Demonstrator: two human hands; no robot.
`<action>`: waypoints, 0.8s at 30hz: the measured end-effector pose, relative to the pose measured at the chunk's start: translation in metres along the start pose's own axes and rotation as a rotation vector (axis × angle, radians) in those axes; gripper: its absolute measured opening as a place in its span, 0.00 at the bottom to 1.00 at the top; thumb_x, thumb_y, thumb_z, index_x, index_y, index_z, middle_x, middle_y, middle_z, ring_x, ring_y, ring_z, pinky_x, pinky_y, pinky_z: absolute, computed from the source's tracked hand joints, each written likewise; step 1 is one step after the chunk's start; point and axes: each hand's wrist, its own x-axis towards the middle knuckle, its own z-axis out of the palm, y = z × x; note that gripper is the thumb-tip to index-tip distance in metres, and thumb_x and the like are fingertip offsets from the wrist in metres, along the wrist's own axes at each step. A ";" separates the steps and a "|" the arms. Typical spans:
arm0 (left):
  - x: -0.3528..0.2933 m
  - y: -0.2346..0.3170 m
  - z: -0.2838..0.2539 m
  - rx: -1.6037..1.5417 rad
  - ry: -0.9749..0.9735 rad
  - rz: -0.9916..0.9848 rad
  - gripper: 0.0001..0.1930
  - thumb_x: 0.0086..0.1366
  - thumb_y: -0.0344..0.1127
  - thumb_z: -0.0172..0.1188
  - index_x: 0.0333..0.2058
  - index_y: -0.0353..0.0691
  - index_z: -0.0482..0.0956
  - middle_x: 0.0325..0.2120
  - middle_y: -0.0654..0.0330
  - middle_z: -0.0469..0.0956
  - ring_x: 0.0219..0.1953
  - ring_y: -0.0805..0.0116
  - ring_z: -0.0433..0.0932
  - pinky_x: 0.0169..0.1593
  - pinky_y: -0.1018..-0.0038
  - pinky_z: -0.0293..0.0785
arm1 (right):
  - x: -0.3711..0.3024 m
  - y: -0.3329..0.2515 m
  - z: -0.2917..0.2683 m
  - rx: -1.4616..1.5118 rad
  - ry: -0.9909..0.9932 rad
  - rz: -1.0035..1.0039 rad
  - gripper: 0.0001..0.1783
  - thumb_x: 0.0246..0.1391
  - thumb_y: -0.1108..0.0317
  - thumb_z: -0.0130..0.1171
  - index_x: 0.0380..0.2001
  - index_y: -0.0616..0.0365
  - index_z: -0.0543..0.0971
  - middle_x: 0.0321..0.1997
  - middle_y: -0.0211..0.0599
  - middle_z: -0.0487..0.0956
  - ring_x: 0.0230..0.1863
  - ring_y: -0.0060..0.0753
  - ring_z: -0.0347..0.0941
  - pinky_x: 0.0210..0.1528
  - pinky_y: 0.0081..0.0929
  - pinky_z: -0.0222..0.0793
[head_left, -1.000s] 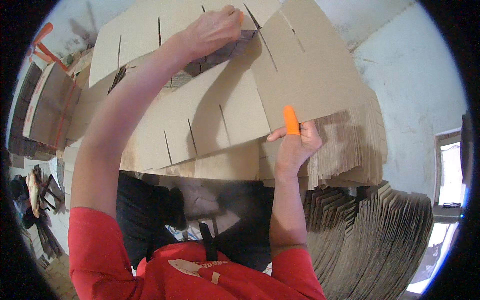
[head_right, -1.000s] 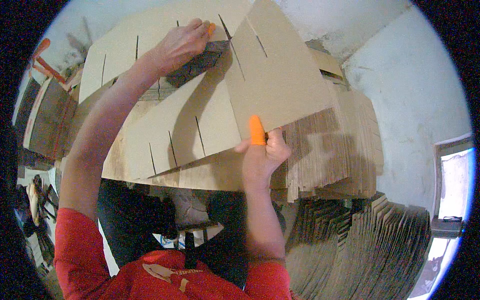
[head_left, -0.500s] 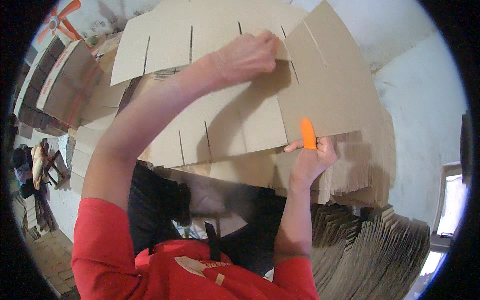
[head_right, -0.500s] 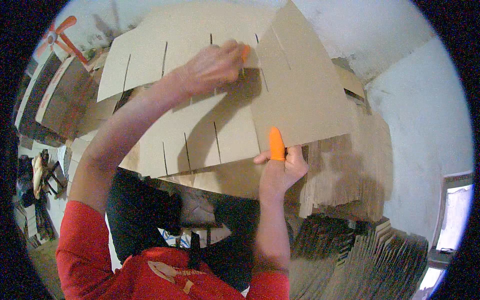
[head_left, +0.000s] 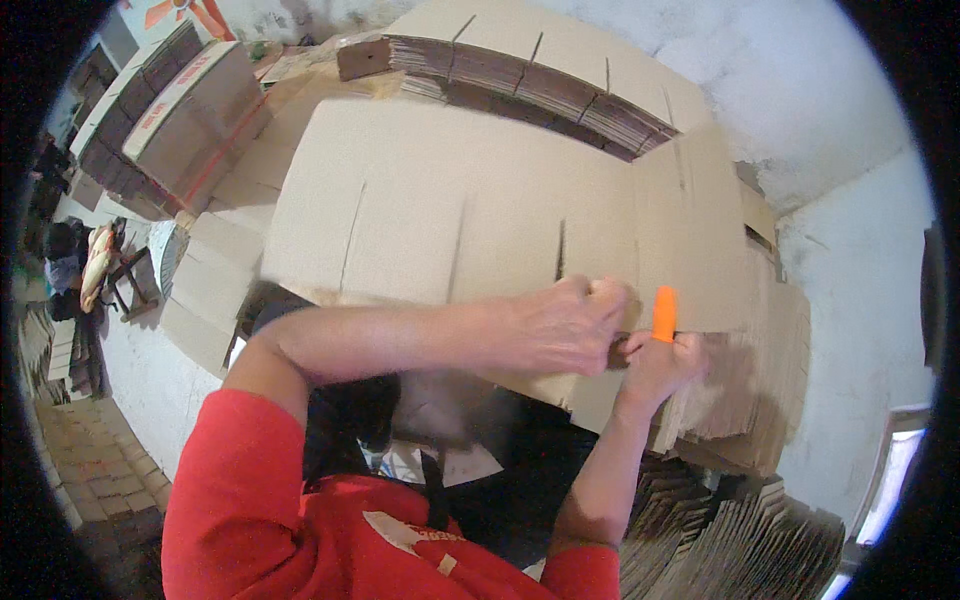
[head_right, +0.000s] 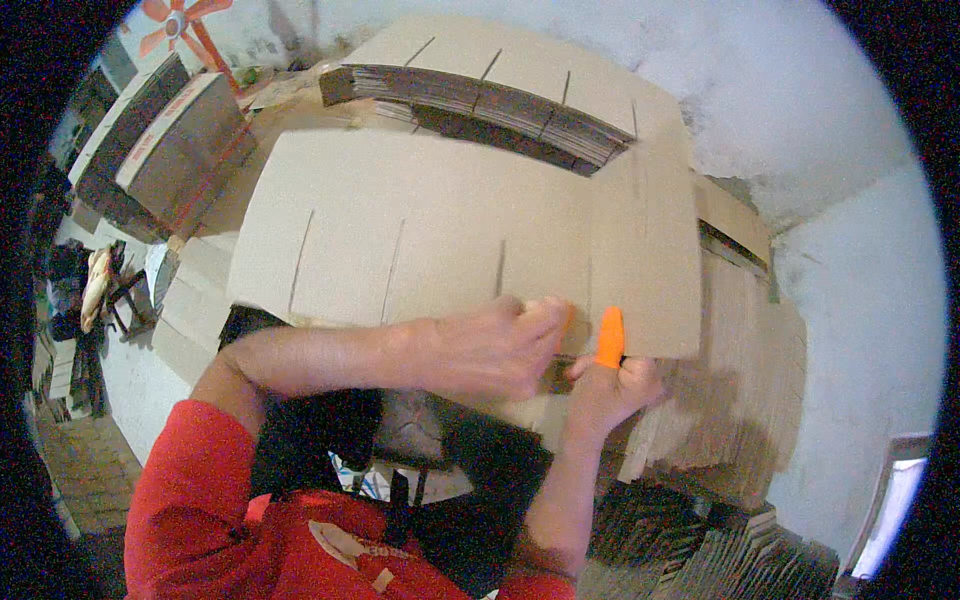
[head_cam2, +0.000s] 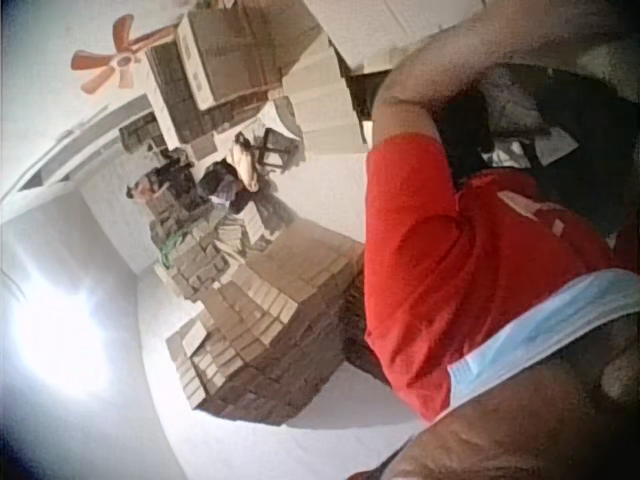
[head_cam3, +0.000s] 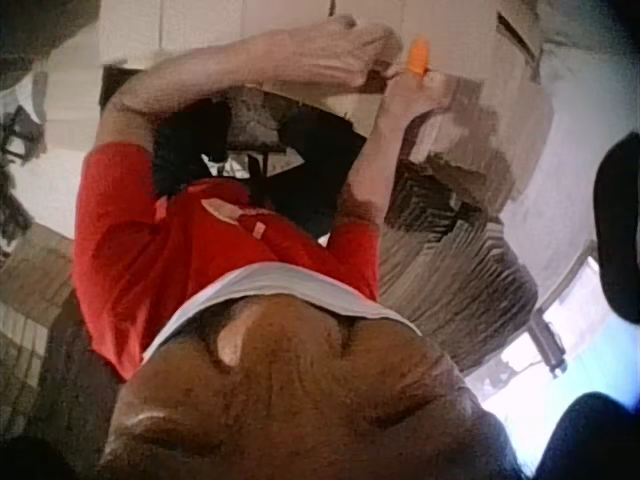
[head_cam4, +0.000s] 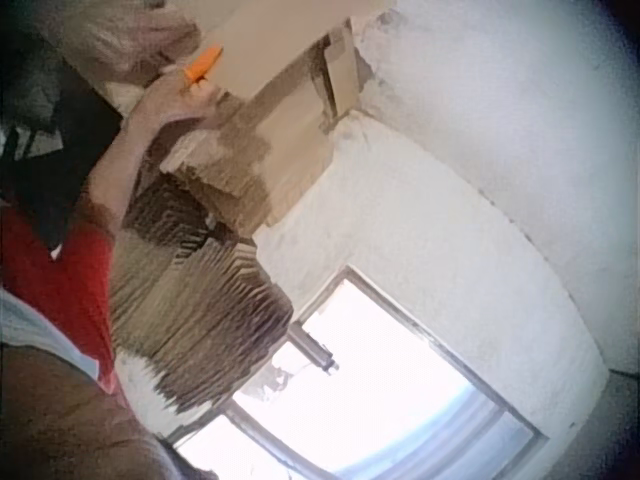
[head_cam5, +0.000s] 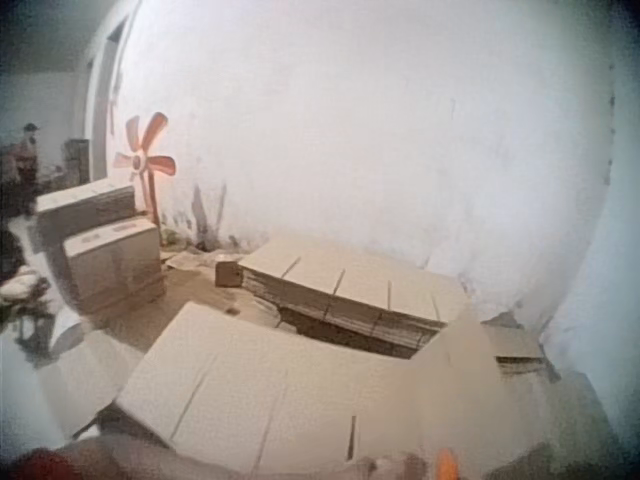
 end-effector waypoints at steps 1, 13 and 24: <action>-0.001 0.005 0.007 -0.094 0.009 -0.017 0.13 0.49 0.43 0.61 0.27 0.37 0.80 0.26 0.57 0.76 0.35 0.58 0.73 0.27 0.67 0.74 | -0.001 -0.004 0.003 0.082 -0.007 0.035 0.04 0.48 0.83 0.57 0.26 0.69 0.80 0.14 0.34 0.75 0.10 0.22 0.66 0.14 0.24 0.63; 0.076 -0.206 0.054 0.381 0.237 -0.488 0.15 0.60 0.36 0.58 0.43 0.33 0.76 0.51 0.53 0.71 0.53 0.57 0.69 0.52 0.59 0.67 | 0.002 0.013 0.000 0.175 -0.055 0.035 0.11 0.48 0.88 0.45 0.25 0.67 0.76 0.12 0.37 0.72 0.08 0.22 0.65 0.09 0.17 0.55; 0.072 -0.219 0.053 0.265 0.385 -0.316 0.10 0.54 0.31 0.57 0.36 0.36 0.76 0.39 0.55 0.75 0.49 0.58 0.72 0.50 0.66 0.74 | -0.001 0.003 0.002 0.290 -0.082 0.080 0.16 0.51 0.80 0.58 0.13 0.59 0.68 0.10 0.32 0.71 0.11 0.20 0.68 0.13 0.21 0.65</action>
